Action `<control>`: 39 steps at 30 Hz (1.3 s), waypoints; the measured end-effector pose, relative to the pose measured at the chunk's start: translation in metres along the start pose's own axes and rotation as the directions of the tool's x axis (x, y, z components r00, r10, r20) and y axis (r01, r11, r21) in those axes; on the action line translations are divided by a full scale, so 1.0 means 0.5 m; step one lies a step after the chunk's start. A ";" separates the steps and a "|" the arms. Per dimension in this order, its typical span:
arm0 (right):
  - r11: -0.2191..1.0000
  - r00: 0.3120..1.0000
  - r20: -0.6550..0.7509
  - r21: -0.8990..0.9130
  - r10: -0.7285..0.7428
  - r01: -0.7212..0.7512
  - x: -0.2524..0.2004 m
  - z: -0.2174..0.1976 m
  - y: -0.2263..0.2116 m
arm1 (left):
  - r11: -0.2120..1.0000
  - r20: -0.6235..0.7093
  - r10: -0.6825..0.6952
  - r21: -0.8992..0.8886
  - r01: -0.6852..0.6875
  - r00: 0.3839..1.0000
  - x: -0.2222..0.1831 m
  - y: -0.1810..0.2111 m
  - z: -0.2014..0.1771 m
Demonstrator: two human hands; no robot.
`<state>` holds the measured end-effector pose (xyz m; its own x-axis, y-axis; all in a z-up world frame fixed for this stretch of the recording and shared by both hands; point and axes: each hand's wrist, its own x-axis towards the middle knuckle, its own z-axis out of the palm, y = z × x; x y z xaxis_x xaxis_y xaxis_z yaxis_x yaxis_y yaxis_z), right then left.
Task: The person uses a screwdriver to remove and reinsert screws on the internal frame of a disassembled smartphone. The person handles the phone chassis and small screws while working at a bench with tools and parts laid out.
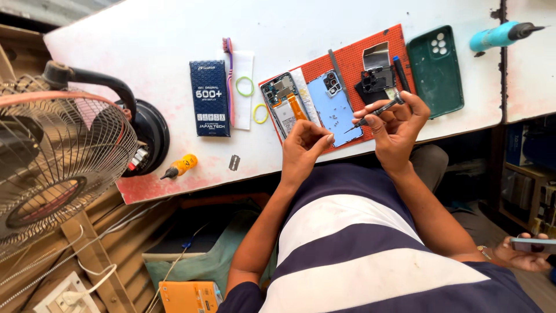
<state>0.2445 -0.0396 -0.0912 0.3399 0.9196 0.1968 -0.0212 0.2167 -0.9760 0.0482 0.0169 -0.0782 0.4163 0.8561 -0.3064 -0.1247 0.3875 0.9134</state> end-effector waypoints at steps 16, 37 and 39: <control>0.997 0.999 -0.023 0.073 -0.035 0.037 -0.007 0.018 -0.032 | 0.992 0.108 -0.057 -0.105 0.068 0.993 -0.003 -0.029 0.004; 0.993 1.000 0.029 0.116 -0.003 0.000 -0.017 0.045 -0.019 | 0.986 0.054 -0.035 -0.159 0.044 0.998 -0.029 -0.044 -0.014; 0.997 1.000 0.025 0.074 -0.005 0.003 -0.016 0.046 -0.019 | 0.987 0.047 -0.024 -0.157 0.031 0.999 -0.030 -0.048 -0.015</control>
<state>0.2202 -0.0414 -0.0813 0.3163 0.9265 0.2038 -0.0894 0.2430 -0.9659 0.0382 -0.0025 -0.0974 0.4609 0.8296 -0.3153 -0.2513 0.4627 0.8501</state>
